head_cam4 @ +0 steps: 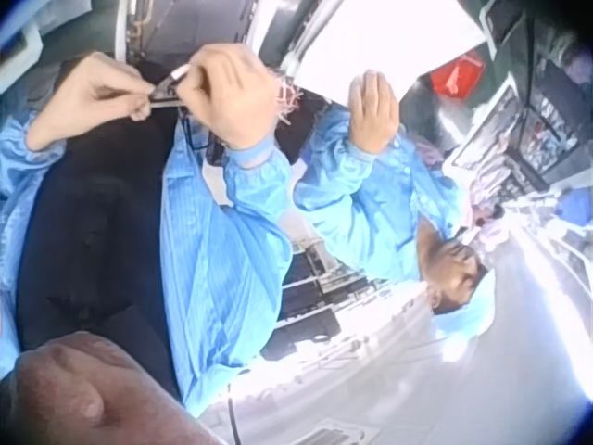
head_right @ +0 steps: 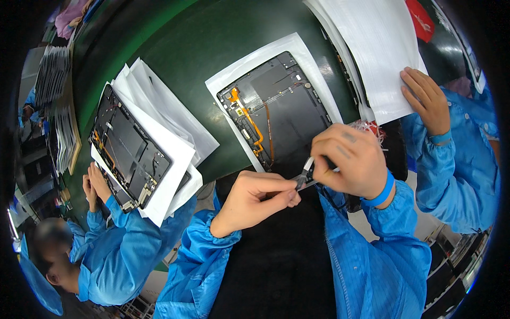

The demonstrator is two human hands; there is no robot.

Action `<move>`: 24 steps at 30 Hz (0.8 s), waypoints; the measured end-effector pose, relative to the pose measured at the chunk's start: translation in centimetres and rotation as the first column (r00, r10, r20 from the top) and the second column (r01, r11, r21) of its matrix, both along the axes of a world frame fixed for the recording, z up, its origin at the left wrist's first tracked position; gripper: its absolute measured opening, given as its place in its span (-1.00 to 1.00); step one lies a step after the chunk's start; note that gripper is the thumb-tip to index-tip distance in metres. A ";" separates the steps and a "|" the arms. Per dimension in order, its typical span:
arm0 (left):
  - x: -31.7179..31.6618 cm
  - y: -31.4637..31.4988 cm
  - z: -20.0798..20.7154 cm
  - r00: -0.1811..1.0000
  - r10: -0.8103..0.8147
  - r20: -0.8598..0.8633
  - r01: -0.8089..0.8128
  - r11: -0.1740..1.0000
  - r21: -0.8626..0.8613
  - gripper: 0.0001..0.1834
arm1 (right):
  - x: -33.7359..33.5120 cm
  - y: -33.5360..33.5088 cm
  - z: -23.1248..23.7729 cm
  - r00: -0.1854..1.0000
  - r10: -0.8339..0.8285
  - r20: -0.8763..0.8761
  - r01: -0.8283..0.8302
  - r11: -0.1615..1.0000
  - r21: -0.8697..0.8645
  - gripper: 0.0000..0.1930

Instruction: Manually connecting ribbon cables and internal electronic components of tablet devices on a factory assembly line.

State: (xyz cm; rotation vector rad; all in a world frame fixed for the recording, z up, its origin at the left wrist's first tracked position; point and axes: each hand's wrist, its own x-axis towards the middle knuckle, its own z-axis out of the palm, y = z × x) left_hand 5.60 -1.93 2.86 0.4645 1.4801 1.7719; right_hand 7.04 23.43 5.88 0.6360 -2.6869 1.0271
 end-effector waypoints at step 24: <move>-1.9 -1.4 3.3 0.989 -0.003 -0.148 -0.003 0.999 -0.040 -0.91 | -0.5 -0.8 1.7 0.967 0.255 -0.006 -0.249 0.940 -0.235 -0.75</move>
